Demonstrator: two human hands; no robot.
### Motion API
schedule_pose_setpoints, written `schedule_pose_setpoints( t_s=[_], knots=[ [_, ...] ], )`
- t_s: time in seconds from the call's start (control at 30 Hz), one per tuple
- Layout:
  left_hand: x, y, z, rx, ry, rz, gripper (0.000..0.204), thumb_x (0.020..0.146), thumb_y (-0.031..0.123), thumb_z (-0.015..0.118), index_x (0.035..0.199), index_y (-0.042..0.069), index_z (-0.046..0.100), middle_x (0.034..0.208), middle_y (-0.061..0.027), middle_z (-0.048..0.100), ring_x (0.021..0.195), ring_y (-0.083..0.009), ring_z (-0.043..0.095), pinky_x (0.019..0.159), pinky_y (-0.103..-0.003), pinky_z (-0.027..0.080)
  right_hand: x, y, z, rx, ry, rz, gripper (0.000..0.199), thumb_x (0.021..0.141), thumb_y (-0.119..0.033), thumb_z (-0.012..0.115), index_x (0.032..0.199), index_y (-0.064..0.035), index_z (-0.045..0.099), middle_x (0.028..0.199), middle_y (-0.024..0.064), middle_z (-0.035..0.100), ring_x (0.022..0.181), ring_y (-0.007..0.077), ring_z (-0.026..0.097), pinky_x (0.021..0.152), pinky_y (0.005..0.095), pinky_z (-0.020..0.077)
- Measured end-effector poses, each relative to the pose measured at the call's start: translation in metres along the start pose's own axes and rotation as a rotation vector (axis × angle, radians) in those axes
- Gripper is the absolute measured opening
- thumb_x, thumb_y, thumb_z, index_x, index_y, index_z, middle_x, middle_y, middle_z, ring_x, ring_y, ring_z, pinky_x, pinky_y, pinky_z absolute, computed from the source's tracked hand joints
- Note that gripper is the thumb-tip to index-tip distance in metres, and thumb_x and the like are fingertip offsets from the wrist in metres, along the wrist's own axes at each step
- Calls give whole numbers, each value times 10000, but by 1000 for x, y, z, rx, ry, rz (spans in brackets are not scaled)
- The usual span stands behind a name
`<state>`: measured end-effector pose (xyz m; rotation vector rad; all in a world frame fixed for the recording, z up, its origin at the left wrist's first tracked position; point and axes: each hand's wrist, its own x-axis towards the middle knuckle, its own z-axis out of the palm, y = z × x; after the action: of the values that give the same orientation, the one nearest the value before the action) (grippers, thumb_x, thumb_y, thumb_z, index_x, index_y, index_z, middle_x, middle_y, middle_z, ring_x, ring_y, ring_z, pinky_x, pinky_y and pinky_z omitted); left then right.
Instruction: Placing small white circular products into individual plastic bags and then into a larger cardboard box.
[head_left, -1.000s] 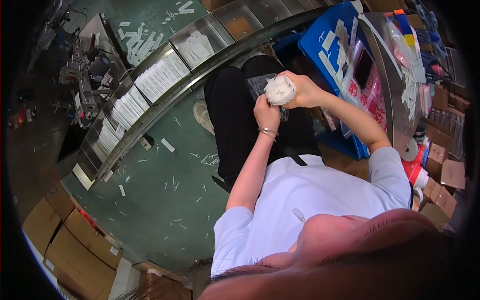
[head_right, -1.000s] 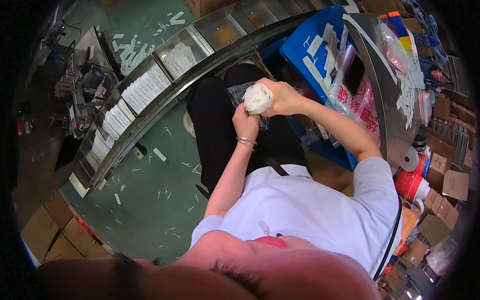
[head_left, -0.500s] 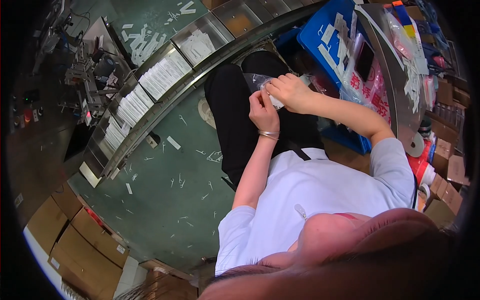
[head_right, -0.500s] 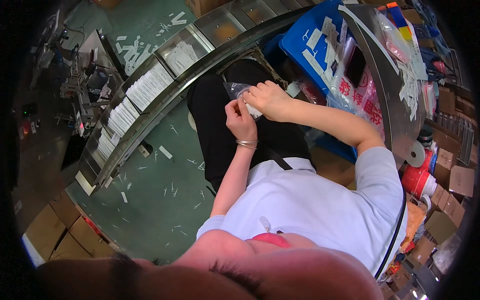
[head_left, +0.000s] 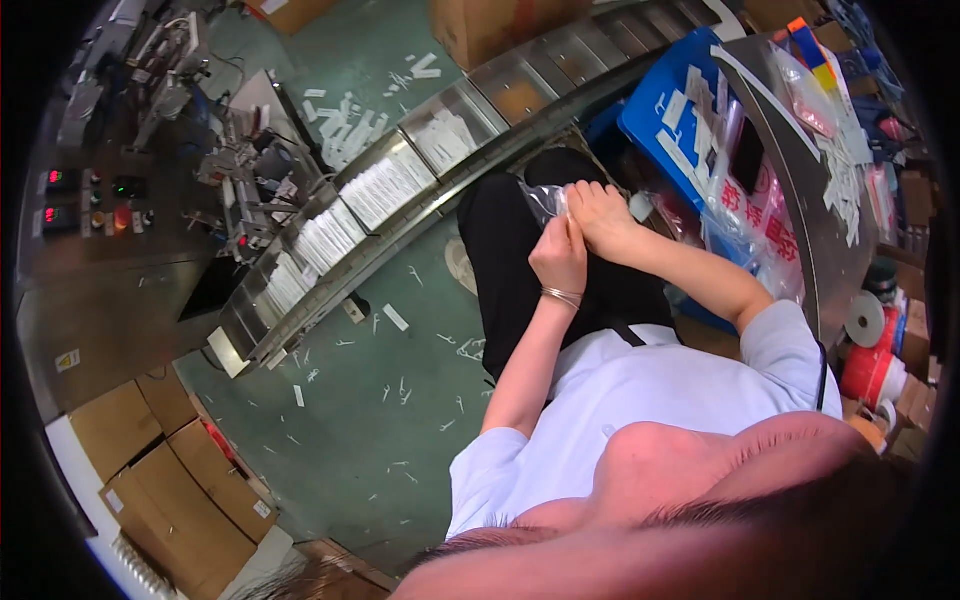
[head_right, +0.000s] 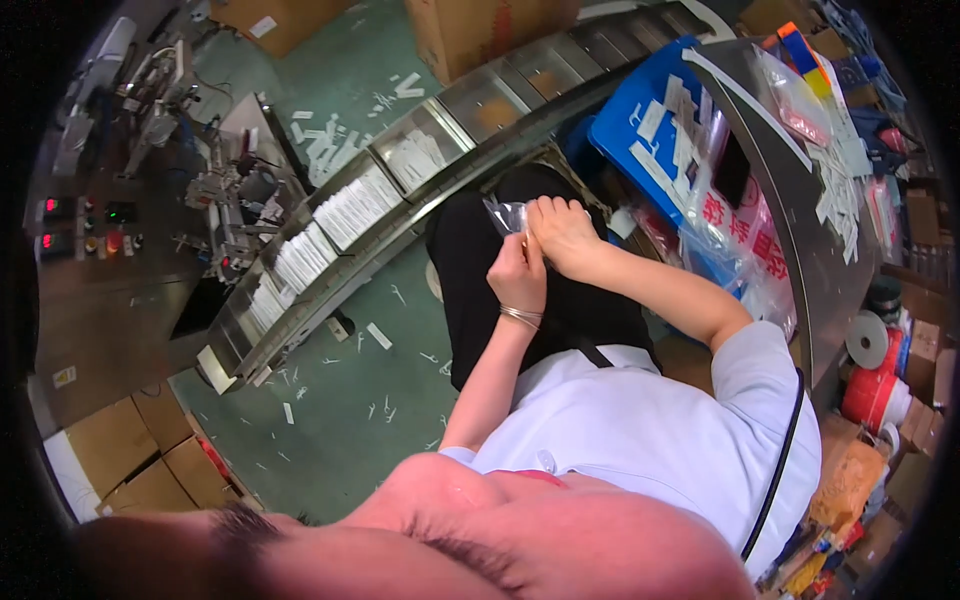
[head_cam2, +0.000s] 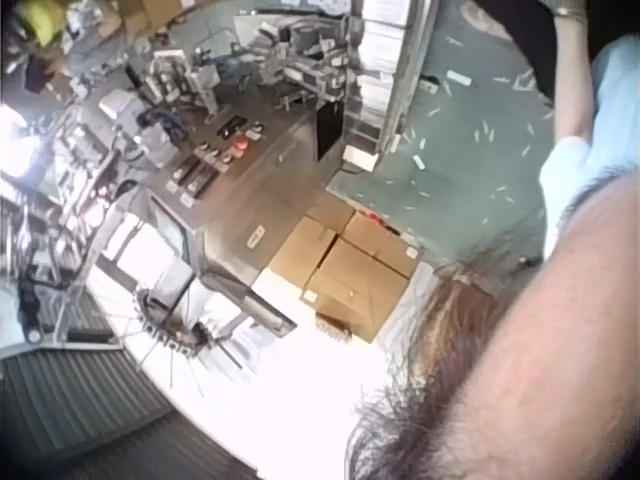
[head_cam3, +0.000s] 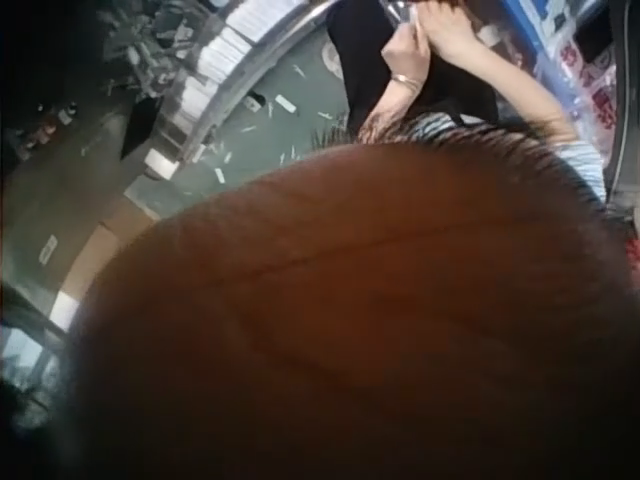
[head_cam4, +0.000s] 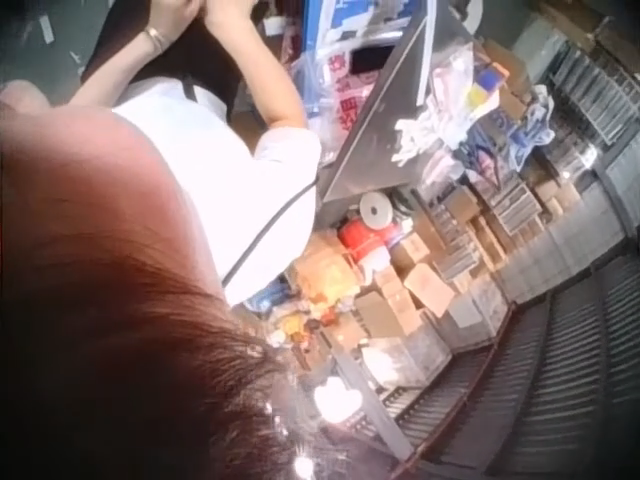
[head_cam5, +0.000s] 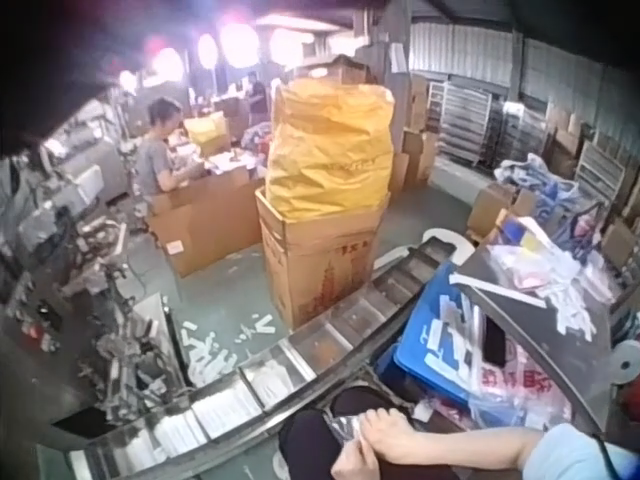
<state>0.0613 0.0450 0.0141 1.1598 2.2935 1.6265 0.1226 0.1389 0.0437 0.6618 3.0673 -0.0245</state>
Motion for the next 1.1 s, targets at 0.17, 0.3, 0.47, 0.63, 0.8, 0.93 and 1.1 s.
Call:
schedule_pose_setpoints(
  t_s=[0.17,0.3,0.47,0.63,0.8,0.93,1.1],
  knots=[
    [-2,1,10,58,67,-34,95,833,129,579,763,69,560,651,-111,559,536,-291,562,485,-359,446,-3,6,5,-48,-9,-96,435,618,-140,647,997,6,490,938,131,482,837,268,513,672,353,401],
    [-13,0,19,158,106,26,78,847,132,559,788,80,553,695,-105,569,559,-294,575,487,-369,459,-8,14,-5,21,-85,-159,558,580,-185,700,1049,22,480,961,136,476,858,277,519,700,351,409],
    [-7,-5,13,229,96,114,68,849,128,552,809,73,547,725,-97,582,568,-295,582,479,-375,464,-9,15,-15,224,-92,-116,636,553,-232,745,1081,4,480,993,130,497,868,276,543,716,361,431],
    [1,-2,10,268,58,93,83,850,137,550,809,66,546,714,-102,588,564,-301,584,479,-374,466,-21,24,-24,257,194,-219,588,563,-215,734,1073,-39,500,1015,110,520,854,268,555,694,370,447],
    [-3,5,12,129,-35,-8,120,851,170,559,795,63,552,690,-117,584,550,-304,584,486,-380,462,-15,27,-4,286,293,-217,492,572,-192,711,1017,-71,538,1007,93,532,827,267,557,666,353,456],
    [-5,6,9,62,-90,-71,147,854,191,560,783,62,560,681,-125,586,560,-298,587,500,-376,462,-14,24,8,286,325,-203,446,580,-185,697,985,-71,551,989,95,531,808,268,559,656,342,458],
    [37,25,-33,373,-149,538,461,652,273,754,938,7,509,859,-166,604,806,-296,596,711,-358,478,-15,37,9,372,293,-281,455,560,-195,693,973,-71,547,983,106,525,821,280,546,661,360,444]
  ],
)
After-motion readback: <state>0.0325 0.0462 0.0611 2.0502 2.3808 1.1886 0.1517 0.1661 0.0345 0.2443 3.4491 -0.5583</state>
